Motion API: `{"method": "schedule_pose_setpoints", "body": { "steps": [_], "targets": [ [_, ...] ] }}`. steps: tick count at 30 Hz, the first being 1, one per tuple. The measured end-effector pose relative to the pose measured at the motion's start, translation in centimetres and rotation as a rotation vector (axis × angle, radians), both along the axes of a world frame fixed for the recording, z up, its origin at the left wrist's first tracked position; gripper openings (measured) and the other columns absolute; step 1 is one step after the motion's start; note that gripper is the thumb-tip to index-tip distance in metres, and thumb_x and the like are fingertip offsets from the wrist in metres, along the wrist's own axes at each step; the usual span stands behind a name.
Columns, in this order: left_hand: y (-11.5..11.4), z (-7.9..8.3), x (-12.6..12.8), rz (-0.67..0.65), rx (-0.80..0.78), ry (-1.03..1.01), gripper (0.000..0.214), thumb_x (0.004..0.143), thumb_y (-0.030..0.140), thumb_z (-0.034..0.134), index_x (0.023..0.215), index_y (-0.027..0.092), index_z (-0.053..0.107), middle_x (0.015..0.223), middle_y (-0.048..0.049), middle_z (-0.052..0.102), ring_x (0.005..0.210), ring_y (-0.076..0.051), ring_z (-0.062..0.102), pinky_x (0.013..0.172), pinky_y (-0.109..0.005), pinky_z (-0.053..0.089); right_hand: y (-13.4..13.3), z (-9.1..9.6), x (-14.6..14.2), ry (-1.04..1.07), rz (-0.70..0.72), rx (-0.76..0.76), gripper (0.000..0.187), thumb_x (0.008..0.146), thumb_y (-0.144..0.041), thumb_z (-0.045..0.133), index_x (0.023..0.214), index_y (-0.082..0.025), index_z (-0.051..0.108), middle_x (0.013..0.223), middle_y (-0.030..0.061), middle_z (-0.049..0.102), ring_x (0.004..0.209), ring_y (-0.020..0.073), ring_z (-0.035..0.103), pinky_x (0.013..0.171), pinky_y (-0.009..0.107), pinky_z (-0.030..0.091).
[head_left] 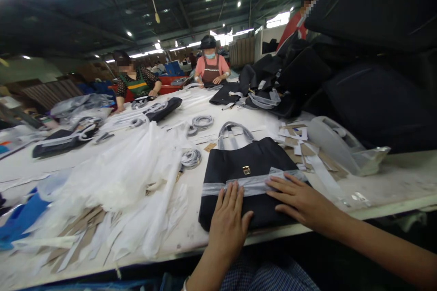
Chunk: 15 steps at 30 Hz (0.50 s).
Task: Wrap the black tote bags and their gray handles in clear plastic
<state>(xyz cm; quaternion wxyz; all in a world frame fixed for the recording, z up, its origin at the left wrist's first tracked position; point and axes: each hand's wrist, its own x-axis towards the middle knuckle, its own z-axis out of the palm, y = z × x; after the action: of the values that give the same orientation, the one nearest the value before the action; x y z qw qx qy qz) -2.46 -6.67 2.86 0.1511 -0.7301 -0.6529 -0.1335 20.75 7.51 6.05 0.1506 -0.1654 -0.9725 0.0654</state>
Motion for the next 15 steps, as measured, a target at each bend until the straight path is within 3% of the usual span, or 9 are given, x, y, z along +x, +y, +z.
{"method": "schedule_pose_setpoints", "body": {
  "steps": [3, 7, 8, 11, 15],
  "targets": [
    [0.2, -0.2, -0.3, -0.014, 0.076, 0.077, 0.055, 0.098, 0.036, 0.045, 0.147, 0.011, 0.04, 0.154, -0.0124, 0.039, 0.142, -0.027, 0.038, 0.112, -0.047, 0.041, 2.5, 2.9, 5.6, 0.072, -0.236, -0.007, 0.03, 0.098, -0.034, 0.049, 0.119, -0.026, 0.069, 0.132, 0.0047, 0.064, 0.128, 0.0258, 0.054, 0.116, 0.048, 0.031],
    [0.5, -1.0, -0.6, -0.035, 0.177, 0.142, 0.055, 0.096, 0.032, 0.048, 0.146, 0.01, 0.041, 0.153, -0.013, 0.04, 0.142, -0.028, 0.039, 0.112, -0.047, 0.04, 7.3, 7.2, 12.3, 0.164, -0.856, -0.049, 0.039, 0.097, -0.037, 0.048, 0.125, -0.015, 0.063, 0.136, 0.0133, 0.059, 0.125, 0.0282, 0.054, 0.109, 0.039, 0.036],
    [0.6, -1.2, -0.7, -0.042, 0.196, 0.149, 0.055, 0.096, 0.032, 0.049, 0.146, 0.01, 0.041, 0.153, -0.013, 0.041, 0.142, -0.028, 0.039, 0.112, -0.047, 0.04, 8.5, 8.0, 13.5, 0.147, -0.943, -0.074, 0.041, 0.096, -0.036, 0.047, 0.126, -0.011, 0.061, 0.134, 0.0172, 0.06, 0.121, 0.0296, 0.056, 0.105, 0.039, 0.038],
    [0.7, -1.5, -0.9, -0.06, 0.245, 0.158, 0.057, 0.096, 0.033, 0.049, 0.147, 0.01, 0.039, 0.152, -0.0125, 0.043, 0.14, -0.027, 0.042, 0.112, -0.046, 0.039, 11.8, 9.3, 15.5, 0.083, -1.027, -0.185, 0.039, 0.095, -0.036, 0.048, 0.11, -0.005, 0.068, 0.111, 0.0224, 0.07, 0.101, 0.0309, 0.064, 0.089, 0.037, 0.043],
    [0.9, -1.6, -1.1, -0.078, 0.292, 0.167, 0.061, 0.095, 0.033, 0.047, 0.15, 0.011, 0.034, 0.15, -0.012, 0.047, 0.136, -0.027, 0.047, 0.11, -0.045, 0.041, 14.2, 9.7, 15.3, 0.048, -1.022, -0.397, 0.042, 0.095, -0.041, 0.051, 0.077, -0.01, 0.072, 0.08, 0.0142, 0.074, 0.076, 0.0229, 0.066, 0.069, 0.031, 0.046]
  ]
}}
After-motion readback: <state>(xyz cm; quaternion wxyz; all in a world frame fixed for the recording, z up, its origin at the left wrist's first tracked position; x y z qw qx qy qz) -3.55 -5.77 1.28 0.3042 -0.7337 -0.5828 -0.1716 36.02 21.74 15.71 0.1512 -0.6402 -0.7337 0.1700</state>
